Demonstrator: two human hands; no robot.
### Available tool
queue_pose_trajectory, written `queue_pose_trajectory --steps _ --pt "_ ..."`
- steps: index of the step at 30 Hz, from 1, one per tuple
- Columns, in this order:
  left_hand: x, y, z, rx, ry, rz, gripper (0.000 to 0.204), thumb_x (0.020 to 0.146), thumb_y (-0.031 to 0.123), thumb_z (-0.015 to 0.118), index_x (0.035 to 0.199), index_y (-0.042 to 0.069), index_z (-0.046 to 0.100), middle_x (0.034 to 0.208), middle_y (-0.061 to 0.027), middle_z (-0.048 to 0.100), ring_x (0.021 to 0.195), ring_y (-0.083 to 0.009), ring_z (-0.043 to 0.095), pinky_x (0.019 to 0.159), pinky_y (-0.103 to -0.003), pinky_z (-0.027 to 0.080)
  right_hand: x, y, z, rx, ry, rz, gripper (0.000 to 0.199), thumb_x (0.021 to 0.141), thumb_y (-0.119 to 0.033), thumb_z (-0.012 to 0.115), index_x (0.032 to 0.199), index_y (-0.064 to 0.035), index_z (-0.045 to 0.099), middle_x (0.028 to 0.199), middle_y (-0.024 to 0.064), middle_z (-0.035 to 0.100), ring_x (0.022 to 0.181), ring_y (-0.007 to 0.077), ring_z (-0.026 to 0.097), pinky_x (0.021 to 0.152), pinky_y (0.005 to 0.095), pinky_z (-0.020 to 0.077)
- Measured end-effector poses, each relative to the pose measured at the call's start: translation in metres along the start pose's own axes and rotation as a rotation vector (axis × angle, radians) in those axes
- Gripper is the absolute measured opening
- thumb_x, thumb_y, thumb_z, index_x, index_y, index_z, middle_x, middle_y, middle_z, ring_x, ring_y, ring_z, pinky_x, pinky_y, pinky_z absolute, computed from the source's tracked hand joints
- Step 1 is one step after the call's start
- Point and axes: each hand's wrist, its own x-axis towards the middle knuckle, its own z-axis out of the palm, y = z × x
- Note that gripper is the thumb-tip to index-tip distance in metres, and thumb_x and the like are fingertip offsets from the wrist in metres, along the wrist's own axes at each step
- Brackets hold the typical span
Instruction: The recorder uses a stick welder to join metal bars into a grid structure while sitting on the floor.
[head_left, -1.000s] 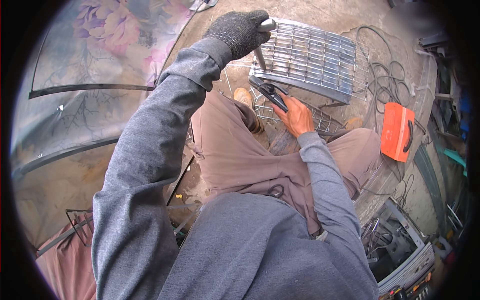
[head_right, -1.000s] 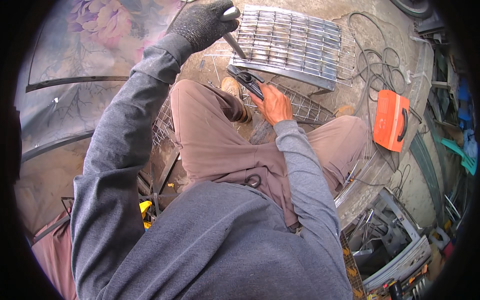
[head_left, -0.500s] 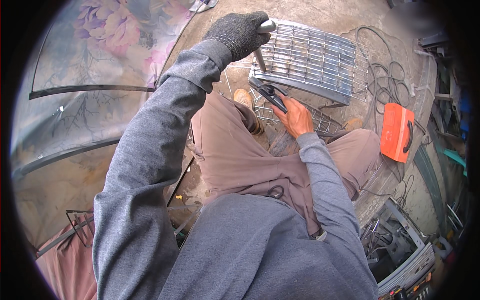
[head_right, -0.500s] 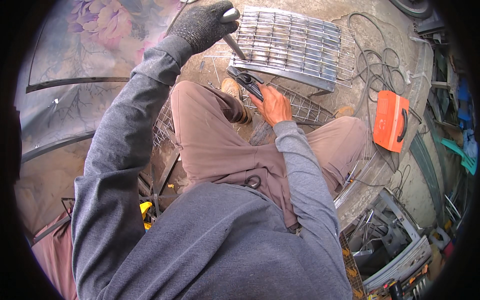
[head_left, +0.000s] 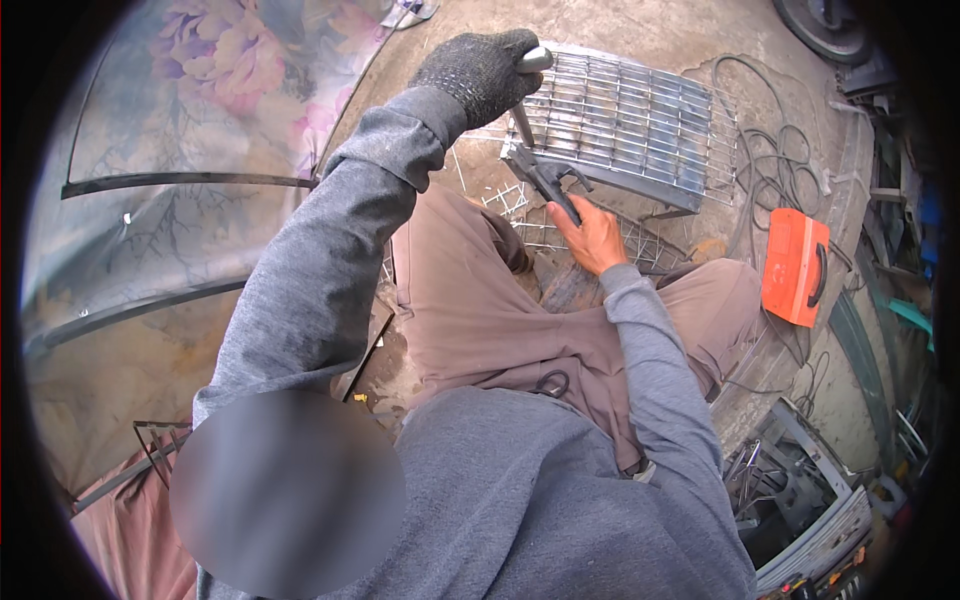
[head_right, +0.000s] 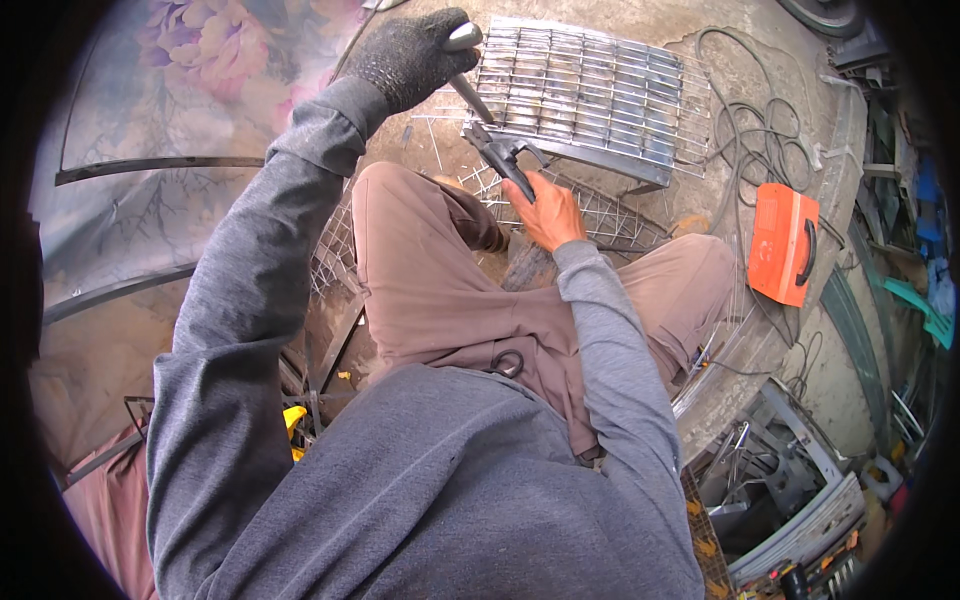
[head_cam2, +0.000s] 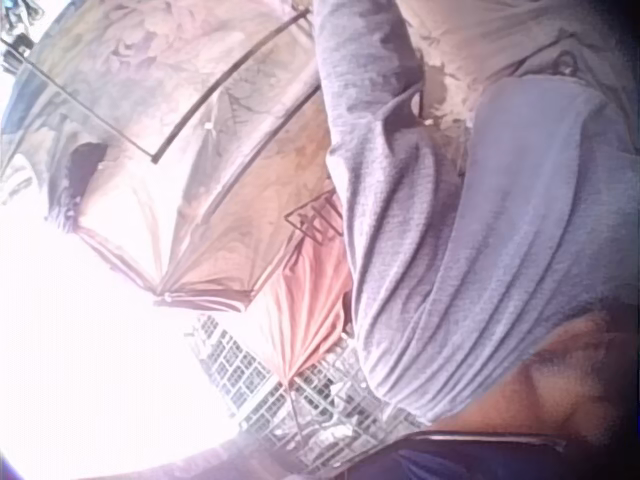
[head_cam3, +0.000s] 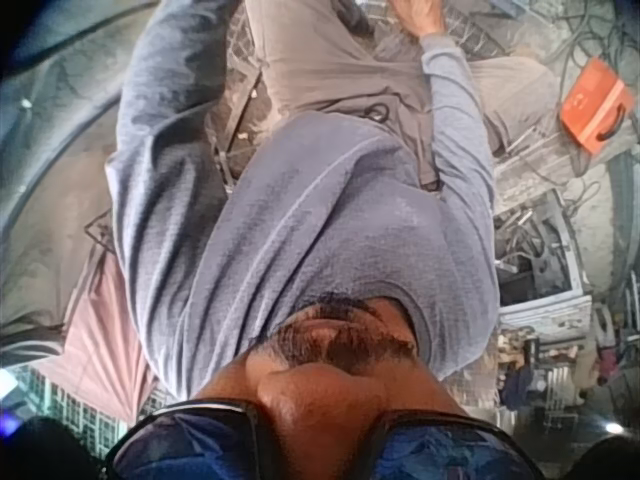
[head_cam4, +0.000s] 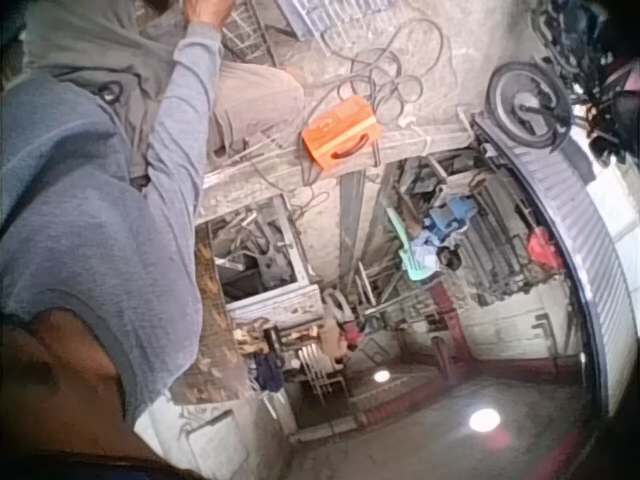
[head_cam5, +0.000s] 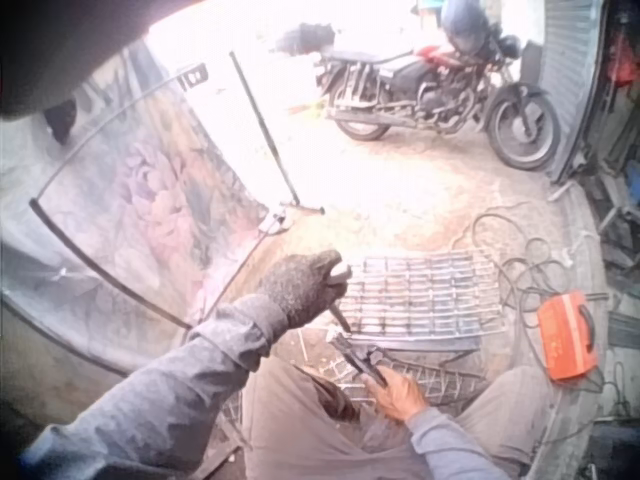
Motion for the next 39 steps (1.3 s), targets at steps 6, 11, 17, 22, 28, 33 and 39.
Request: queue_pose_trajectory --steps 6,11,17,22,28,33,39 --pt "0.003 -0.015 0.008 -0.020 0.044 0.110 0.031 0.096 0.038 0.065 0.116 0.014 0.065 0.102 -0.0131 0.074 0.097 -0.0365 0.071 0.086 -0.049 0.055 -0.001 0.017 0.012 -0.086 0.173 -0.240 0.050 0.092 -0.046 0.071 0.118 -0.0038 0.069 0.107 0.0215 0.072 0.097 0.0416 0.070 0.083 0.0466 0.0565" --pt "-0.004 -0.005 0.002 -0.165 0.070 0.108 0.029 0.095 0.036 0.066 0.101 0.008 0.065 0.096 -0.0137 0.070 0.085 -0.0330 0.070 0.076 -0.044 0.054 -0.006 0.012 0.009 -0.068 0.199 -0.226 0.045 0.090 -0.041 0.074 0.117 -0.0051 0.067 0.108 0.0169 0.071 0.094 0.0401 0.069 0.080 0.0477 0.0567" --pt "0.002 -0.006 0.007 -0.012 0.021 0.045 0.031 0.094 0.040 0.067 0.114 0.017 0.066 0.100 -0.0132 0.074 0.096 -0.0372 0.072 0.084 -0.049 0.055 0.000 0.017 0.011 -0.147 0.231 -0.362 0.041 0.090 -0.038 0.075 0.104 -0.0017 0.063 0.097 0.0162 0.068 0.087 0.0403 0.069 0.074 0.0479 0.0560" --pt "0.003 -0.005 0.006 0.014 0.003 0.044 0.030 0.093 0.039 0.067 0.114 0.017 0.066 0.100 -0.0127 0.074 0.095 -0.0371 0.072 0.084 -0.050 0.055 -0.002 0.016 0.010 -0.152 0.231 -0.358 0.041 0.091 -0.039 0.075 0.105 -0.0025 0.064 0.097 0.0159 0.068 0.087 0.0399 0.069 0.074 0.0476 0.0566" --pt "0.002 -0.002 0.002 0.028 -0.008 0.020 0.031 0.094 0.040 0.066 0.115 0.017 0.066 0.101 -0.0131 0.074 0.096 -0.0371 0.071 0.085 -0.050 0.055 -0.002 0.015 0.010 -0.159 0.230 -0.337 0.040 0.091 -0.039 0.075 0.106 -0.0035 0.065 0.097 0.0150 0.069 0.088 0.0389 0.070 0.074 0.0474 0.0571" --pt "0.004 -0.001 0.005 0.014 -0.006 0.012 0.032 0.094 0.040 0.067 0.117 0.018 0.066 0.103 -0.0135 0.074 0.098 -0.0367 0.071 0.087 -0.049 0.055 0.000 0.021 0.011 -0.166 0.239 -0.339 0.040 0.091 -0.039 0.075 0.107 -0.0039 0.065 0.097 0.0150 0.069 0.088 0.0389 0.070 0.074 0.0475 0.0572" --pt "0.000 -0.012 0.008 -0.045 0.059 0.115 0.027 0.097 0.036 0.061 0.104 0.010 0.062 0.097 -0.0093 0.066 0.089 -0.0277 0.070 0.077 -0.043 0.054 0.000 0.019 0.015 -0.221 0.215 -0.297 0.042 0.091 -0.039 0.073 0.115 -0.0054 0.068 0.105 0.0174 0.071 0.093 0.0393 0.071 0.079 0.0469 0.0584"
